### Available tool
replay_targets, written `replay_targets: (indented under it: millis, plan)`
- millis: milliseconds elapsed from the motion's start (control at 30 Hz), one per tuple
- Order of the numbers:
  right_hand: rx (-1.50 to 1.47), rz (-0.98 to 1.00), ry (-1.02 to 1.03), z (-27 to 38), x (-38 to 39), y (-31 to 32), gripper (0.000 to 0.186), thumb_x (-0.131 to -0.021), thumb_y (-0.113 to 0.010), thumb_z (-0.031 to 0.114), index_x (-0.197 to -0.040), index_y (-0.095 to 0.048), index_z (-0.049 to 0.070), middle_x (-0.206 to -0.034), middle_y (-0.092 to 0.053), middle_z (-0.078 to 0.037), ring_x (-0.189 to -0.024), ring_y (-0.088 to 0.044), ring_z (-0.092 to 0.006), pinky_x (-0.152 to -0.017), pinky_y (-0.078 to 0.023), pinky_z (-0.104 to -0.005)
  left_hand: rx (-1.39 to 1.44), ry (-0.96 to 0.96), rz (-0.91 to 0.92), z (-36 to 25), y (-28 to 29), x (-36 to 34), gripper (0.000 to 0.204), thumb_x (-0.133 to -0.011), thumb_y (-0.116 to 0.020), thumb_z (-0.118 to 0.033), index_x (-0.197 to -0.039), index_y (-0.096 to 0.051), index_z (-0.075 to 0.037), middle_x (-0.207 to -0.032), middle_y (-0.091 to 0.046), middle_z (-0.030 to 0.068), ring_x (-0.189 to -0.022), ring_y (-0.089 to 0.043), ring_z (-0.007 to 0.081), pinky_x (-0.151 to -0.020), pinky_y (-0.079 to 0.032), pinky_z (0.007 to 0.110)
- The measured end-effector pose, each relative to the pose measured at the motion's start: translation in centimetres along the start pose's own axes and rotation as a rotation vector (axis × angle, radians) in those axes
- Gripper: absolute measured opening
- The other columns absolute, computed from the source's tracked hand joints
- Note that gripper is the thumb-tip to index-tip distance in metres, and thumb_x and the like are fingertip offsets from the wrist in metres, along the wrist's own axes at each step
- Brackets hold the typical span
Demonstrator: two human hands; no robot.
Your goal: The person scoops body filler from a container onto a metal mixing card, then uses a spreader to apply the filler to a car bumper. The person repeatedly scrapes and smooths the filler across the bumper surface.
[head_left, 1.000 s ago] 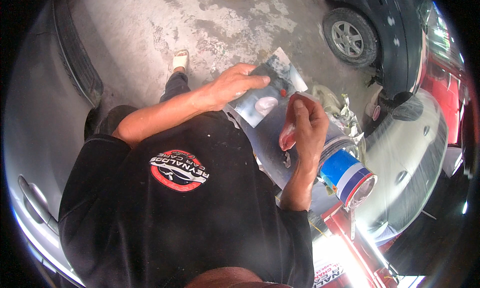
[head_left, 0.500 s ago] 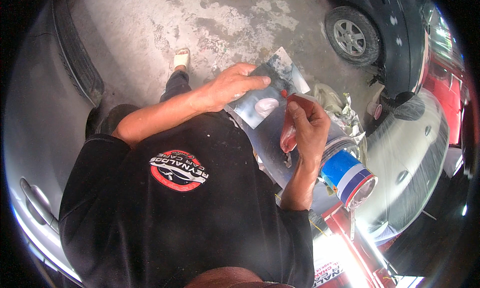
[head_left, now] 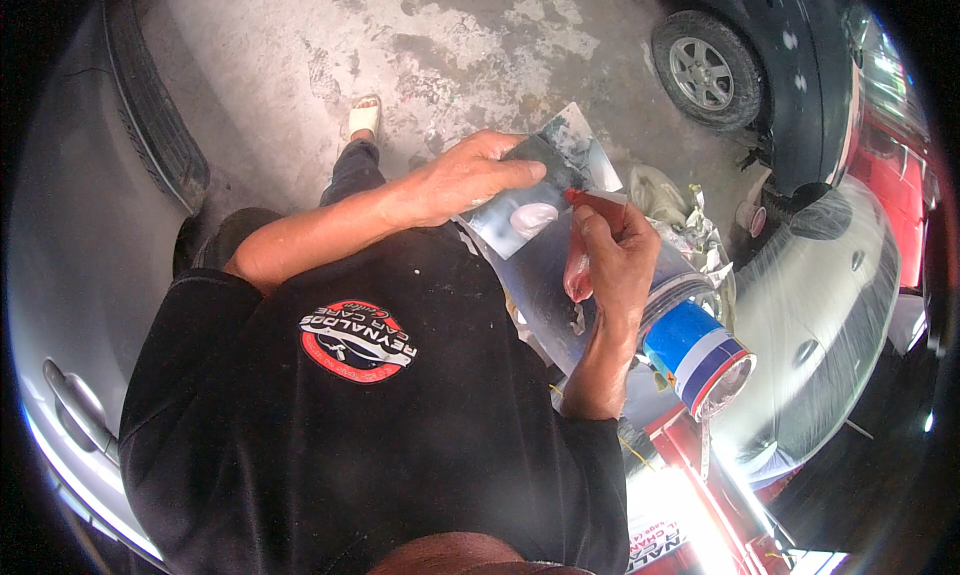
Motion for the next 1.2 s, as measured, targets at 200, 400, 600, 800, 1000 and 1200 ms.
replay_targets:
  millis: [200,400,600,800,1000,1200]
  plan:
    - [-0.033,0.013,-0.023,-0.4,-0.1,-0.3,0.014,-0.088,-0.066,0.006,-0.096,-0.070,-0.006,-0.068,-0.065,-0.002,-0.052,-0.051,-0.0047,-0.047,-0.037,-0.0223,-0.063,-0.009,0.034,0.4,0.4,-0.3,0.034,-0.098,-0.060,-0.023,-0.121,-0.064,0.002,-0.109,-0.067,0.0032,-0.096,-0.058,0.0094,-0.086,-0.047,0.027]
    - [-0.114,-0.048,-0.010,-0.5,0.3,0.1,0.013,-0.087,-0.067,0.006,-0.094,-0.070,-0.005,-0.071,-0.066,-0.003,-0.056,-0.052,-0.0052,-0.050,-0.039,-0.0225,0.092,0.036,0.045,0.3,-0.2,-0.4,0.034,-0.099,-0.059,-0.023,-0.121,-0.064,0.002,-0.107,-0.068,0.0038,-0.095,-0.059,0.0099,-0.085,-0.048,0.027]
    - [-0.090,-0.126,-0.007,-1.2,0.7,0.6,0.017,-0.086,-0.070,0.008,-0.094,-0.069,-0.006,-0.075,-0.068,-0.003,-0.065,-0.055,-0.0058,-0.057,-0.043,-0.0221,-0.020,0.073,0.020,1.0,0.2,-1.2,0.032,-0.099,-0.058,-0.020,-0.121,-0.065,0.001,-0.109,-0.069,0.0053,-0.099,-0.059,0.0104,-0.088,-0.048,0.028]
    - [-0.083,-0.171,0.050,-0.7,1.2,0.4,0.016,-0.087,-0.071,0.011,-0.087,-0.067,-0.005,-0.079,-0.072,-0.006,-0.068,-0.057,-0.0049,-0.060,-0.047,-0.0232,-0.245,-0.095,0.069,-0.8,-0.9,-1.4,0.033,-0.098,-0.056,-0.017,-0.124,-0.063,0.002,-0.110,-0.068,0.0071,-0.099,-0.057,0.0113,-0.091,-0.047,0.029]
    - [0.263,-0.256,0.190,-1.0,0.8,0.1,0.016,-0.086,-0.071,0.009,-0.078,-0.061,0.000,-0.071,-0.069,-0.011,-0.060,-0.062,-0.0161,-0.058,-0.049,-0.0305,-0.368,-0.187,0.077,-0.6,-1.3,-2.0,0.033,-0.098,-0.056,-0.016,-0.124,-0.062,0.004,-0.108,-0.068,0.0081,-0.098,-0.056,0.0108,-0.089,-0.047,0.029]
    - [0.640,-0.547,0.461,-0.8,2.3,0.4,0.009,-0.083,-0.074,0.010,-0.082,-0.067,0.005,-0.068,-0.061,-0.011,-0.060,-0.058,-0.0238,-0.056,-0.048,-0.0357,-0.185,-0.040,0.093,0.1,-2.0,-2.3,0.034,-0.101,-0.053,-0.019,-0.125,-0.062,0.003,-0.112,-0.065,0.0057,-0.104,-0.055,0.0111,-0.094,-0.044,0.028]
Point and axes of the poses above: each hand's wrist, its own x-axis away from the middle knuckle, its own y-axis out of the back of the hand, z = x × y, the point moved 4 cm from there along -x, towards the middle knuckle
